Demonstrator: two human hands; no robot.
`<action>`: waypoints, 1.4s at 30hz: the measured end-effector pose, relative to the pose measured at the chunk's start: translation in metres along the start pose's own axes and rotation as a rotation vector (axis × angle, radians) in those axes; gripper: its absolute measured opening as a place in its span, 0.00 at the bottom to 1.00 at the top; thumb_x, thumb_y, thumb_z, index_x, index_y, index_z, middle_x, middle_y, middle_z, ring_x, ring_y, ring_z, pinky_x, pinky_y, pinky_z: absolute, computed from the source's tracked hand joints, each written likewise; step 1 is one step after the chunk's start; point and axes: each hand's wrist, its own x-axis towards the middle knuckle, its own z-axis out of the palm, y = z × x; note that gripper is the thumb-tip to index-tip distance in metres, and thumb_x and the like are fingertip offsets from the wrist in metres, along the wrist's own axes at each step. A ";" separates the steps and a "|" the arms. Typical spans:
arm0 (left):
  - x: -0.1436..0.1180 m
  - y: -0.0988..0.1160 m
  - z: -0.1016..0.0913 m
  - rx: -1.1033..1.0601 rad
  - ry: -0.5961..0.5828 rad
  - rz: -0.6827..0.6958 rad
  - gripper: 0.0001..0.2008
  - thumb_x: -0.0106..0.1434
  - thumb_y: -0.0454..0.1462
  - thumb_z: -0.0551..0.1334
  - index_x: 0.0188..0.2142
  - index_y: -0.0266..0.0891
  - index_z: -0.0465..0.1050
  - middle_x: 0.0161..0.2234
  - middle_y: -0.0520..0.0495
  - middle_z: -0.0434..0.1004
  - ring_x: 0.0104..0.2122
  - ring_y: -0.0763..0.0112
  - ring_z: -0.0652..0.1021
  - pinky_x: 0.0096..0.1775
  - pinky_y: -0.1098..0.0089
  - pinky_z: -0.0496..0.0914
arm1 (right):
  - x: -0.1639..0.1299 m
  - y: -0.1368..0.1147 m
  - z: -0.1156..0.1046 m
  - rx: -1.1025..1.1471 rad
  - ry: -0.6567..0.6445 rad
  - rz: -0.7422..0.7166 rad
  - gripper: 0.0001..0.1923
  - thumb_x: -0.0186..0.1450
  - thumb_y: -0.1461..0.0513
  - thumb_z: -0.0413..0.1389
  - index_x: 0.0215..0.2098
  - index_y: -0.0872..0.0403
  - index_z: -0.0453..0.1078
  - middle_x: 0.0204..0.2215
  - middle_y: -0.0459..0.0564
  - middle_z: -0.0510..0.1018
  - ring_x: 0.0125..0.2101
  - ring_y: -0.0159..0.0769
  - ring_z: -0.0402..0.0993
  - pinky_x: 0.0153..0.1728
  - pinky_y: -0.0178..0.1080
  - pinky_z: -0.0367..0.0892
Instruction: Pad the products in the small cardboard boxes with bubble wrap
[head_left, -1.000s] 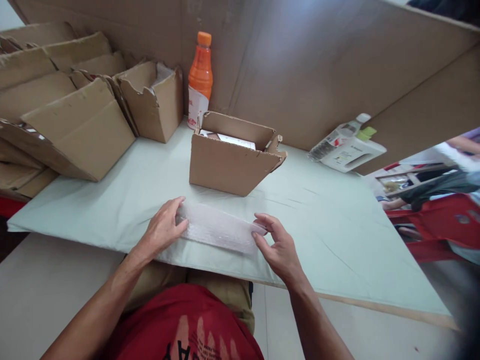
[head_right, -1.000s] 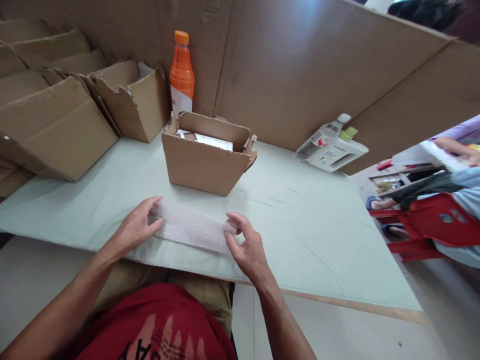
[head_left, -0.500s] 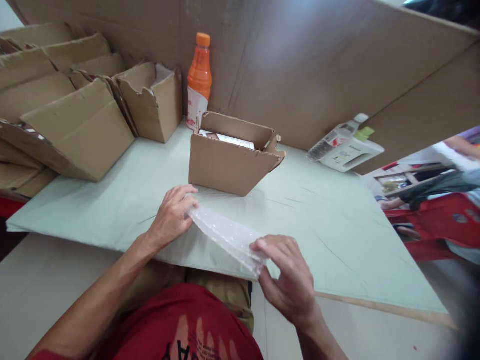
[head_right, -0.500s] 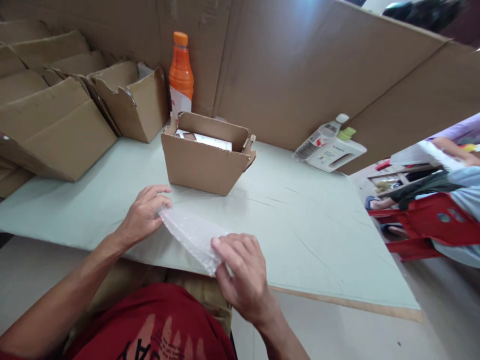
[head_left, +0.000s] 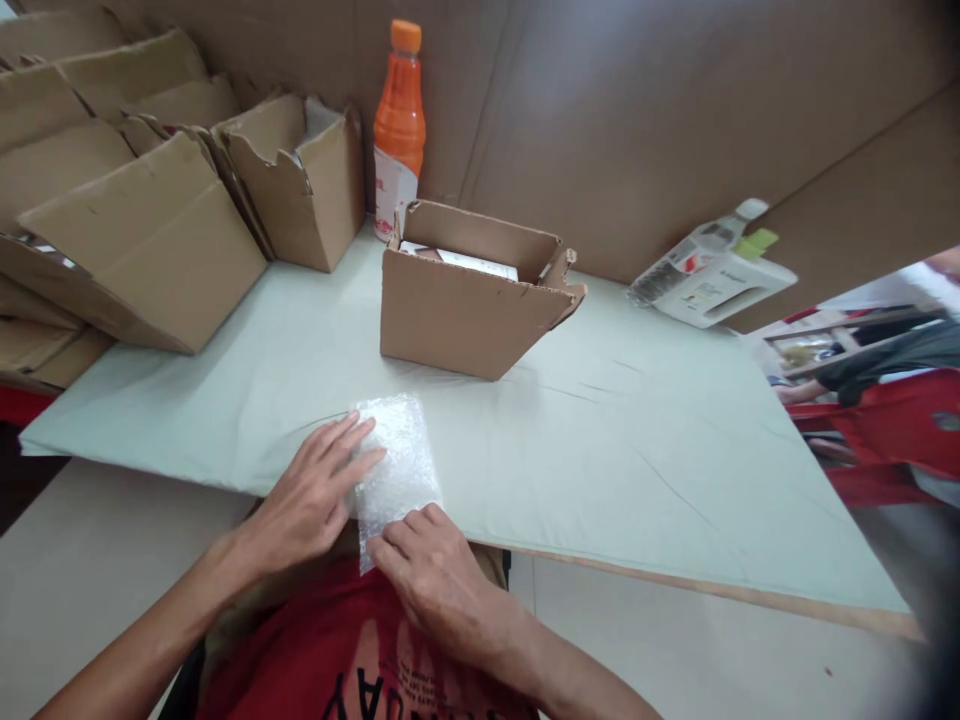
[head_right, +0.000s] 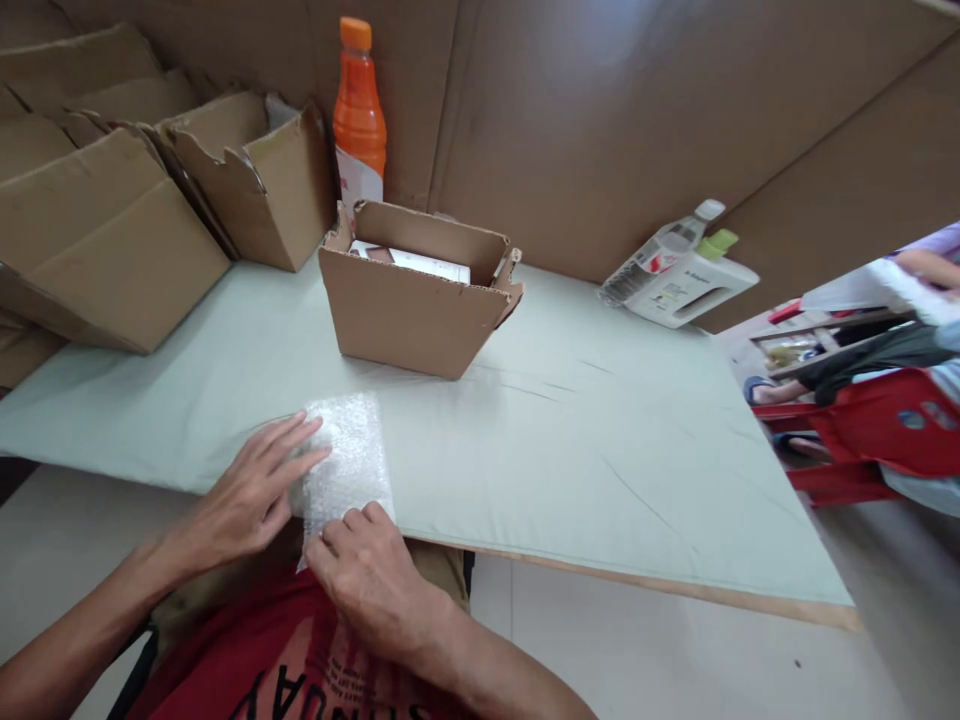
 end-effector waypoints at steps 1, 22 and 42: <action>-0.009 0.007 -0.002 -0.006 -0.017 0.017 0.40 0.54 0.22 0.53 0.66 0.42 0.60 0.70 0.39 0.56 0.71 0.50 0.55 0.66 0.44 0.58 | 0.001 -0.001 0.000 0.002 -0.007 0.019 0.06 0.68 0.69 0.53 0.41 0.55 0.69 0.34 0.50 0.76 0.33 0.39 0.65 0.37 0.43 0.58; -0.025 0.038 0.022 -0.298 0.303 -0.068 0.14 0.59 0.28 0.60 0.45 0.40 0.72 0.47 0.39 0.79 0.51 0.56 0.77 0.53 0.53 0.71 | -0.022 0.034 0.014 0.343 0.302 0.146 0.18 0.69 0.66 0.53 0.57 0.53 0.69 0.42 0.54 0.82 0.40 0.42 0.77 0.42 0.45 0.71; 0.003 0.036 0.021 -0.112 0.191 -0.489 0.15 0.66 0.36 0.59 0.51 0.35 0.74 0.42 0.41 0.84 0.38 0.60 0.82 0.41 0.62 0.76 | -0.017 0.026 -0.003 0.108 0.470 0.143 0.18 0.67 0.68 0.56 0.54 0.51 0.69 0.46 0.55 0.79 0.48 0.45 0.75 0.46 0.48 0.69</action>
